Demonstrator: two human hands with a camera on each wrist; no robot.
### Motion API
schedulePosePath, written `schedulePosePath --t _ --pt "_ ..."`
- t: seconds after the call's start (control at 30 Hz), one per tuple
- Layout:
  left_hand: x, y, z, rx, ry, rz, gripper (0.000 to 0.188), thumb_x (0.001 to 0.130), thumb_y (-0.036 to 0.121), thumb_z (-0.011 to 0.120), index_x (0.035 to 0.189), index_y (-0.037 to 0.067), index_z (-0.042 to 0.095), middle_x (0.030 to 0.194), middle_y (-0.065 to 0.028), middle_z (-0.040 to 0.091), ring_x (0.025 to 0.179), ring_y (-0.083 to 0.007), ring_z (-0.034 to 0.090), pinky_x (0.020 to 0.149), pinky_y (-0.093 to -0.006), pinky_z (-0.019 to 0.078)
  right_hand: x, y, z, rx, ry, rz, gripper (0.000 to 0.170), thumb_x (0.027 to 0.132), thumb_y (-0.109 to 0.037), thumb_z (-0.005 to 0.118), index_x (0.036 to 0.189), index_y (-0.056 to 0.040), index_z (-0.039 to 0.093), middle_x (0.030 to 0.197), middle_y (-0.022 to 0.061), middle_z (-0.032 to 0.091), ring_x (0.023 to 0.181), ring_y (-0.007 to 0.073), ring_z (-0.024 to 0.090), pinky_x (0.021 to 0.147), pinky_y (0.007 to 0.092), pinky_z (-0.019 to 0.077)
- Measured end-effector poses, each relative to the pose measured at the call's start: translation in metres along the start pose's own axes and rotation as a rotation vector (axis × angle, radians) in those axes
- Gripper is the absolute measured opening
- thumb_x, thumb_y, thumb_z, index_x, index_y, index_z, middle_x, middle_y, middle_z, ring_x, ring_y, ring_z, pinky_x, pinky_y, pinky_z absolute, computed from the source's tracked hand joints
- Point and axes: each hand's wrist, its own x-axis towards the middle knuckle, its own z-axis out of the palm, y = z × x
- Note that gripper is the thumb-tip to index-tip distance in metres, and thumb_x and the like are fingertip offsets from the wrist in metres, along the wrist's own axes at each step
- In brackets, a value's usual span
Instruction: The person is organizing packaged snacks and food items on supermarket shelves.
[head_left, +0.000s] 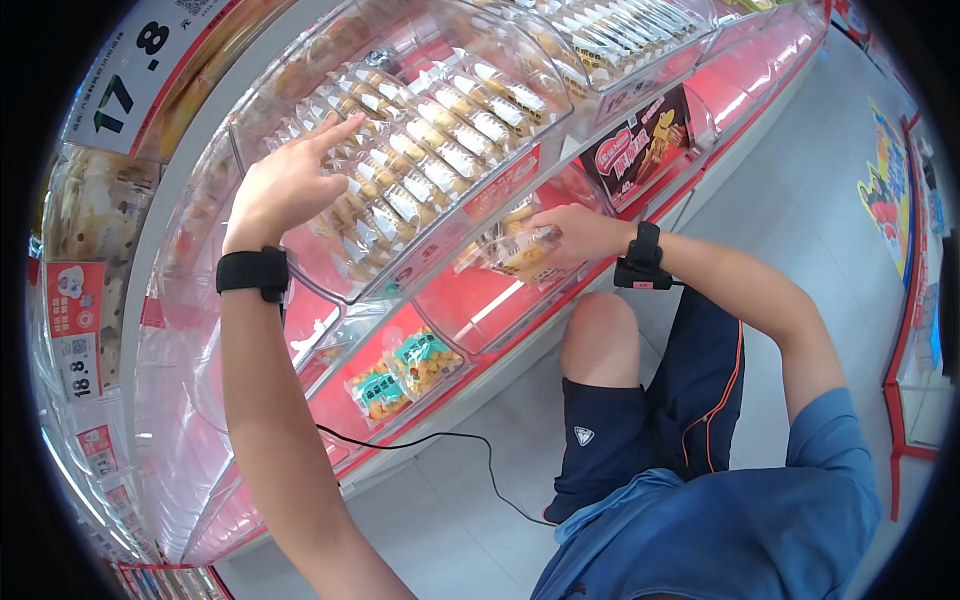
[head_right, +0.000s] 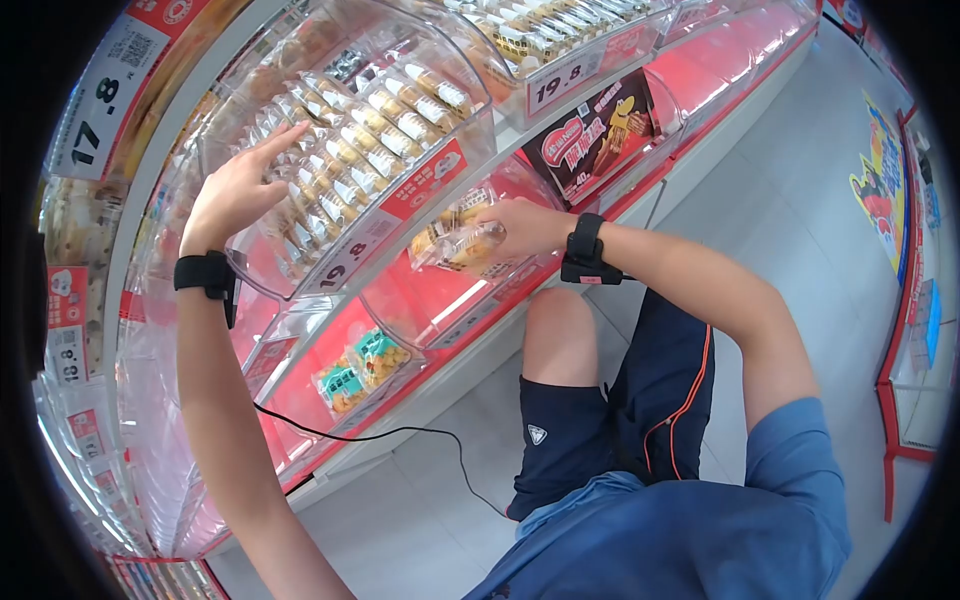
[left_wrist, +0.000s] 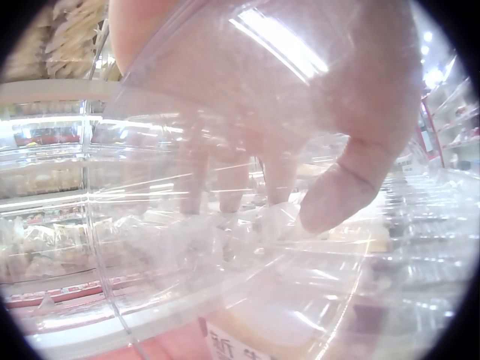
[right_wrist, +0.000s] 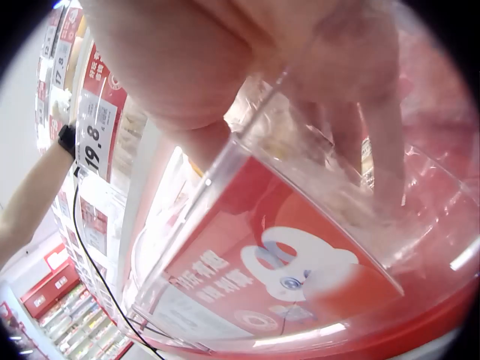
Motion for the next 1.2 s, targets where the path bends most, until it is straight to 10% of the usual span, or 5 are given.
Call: schedulePosePath --t 0.2,0.5,0.7,1.0,1.2 --pt "0.001 -0.004 0.002 0.027 0.014 0.023 0.069 0.072 0.020 0.051 0.139 0.034 0.043 0.143 -0.0044 0.044 0.119 -0.0277 0.053 0.098 -0.0370 0.0446 0.002 0.006 0.004 0.107 0.125 0.182 0.050 0.073 -0.007 0.075 0.116 -0.0004 0.051 0.100 0.0145 0.064 0.092 0.0149 0.063 0.078 0.0304 0.0506" --pt "0.002 -0.004 0.003 0.007 0.019 0.017 0.069 0.070 0.019 0.050 0.138 0.034 0.044 0.143 -0.0040 0.044 0.118 -0.0278 0.054 0.097 -0.0367 0.0446 0.014 0.011 0.010 0.165 0.256 -0.275 0.037 0.071 -0.003 0.070 0.106 -0.0020 0.057 0.091 0.0134 0.066 0.081 0.0236 0.065 0.074 0.0333 0.0512" --pt "0.001 0.000 0.000 0.005 0.004 0.004 0.069 0.070 0.019 0.050 0.138 0.034 0.045 0.143 -0.0036 0.044 0.117 -0.0279 0.054 0.097 -0.0370 0.0449 0.017 -0.013 0.005 -0.109 -0.071 0.032 0.033 0.082 -0.005 0.061 0.114 0.0013 0.055 0.092 0.0184 0.065 0.088 0.0254 0.066 0.077 0.0343 0.0505" --pt "0.000 0.000 0.000 -0.004 -0.005 -0.010 0.074 0.068 0.013 0.048 0.138 0.034 0.044 0.144 -0.0052 0.043 0.123 -0.0296 0.050 0.101 -0.0373 0.0414 0.014 -0.016 0.009 0.178 0.135 0.064 0.030 0.086 -0.011 0.059 0.115 -0.0015 0.057 0.095 0.0211 0.065 0.090 0.0354 0.063 0.079 0.0385 0.0501" --pt "0.000 0.000 -0.001 -0.006 -0.019 -0.025 0.074 0.068 0.014 0.048 0.139 0.034 0.043 0.145 -0.0043 0.042 0.125 -0.0285 0.048 0.103 -0.0377 0.0399 0.026 0.002 0.021 -0.001 0.166 -0.207 0.034 0.086 -0.010 0.060 0.118 -0.0007 0.057 0.104 0.0204 0.064 0.091 0.0312 0.064 0.080 0.0364 0.0485"
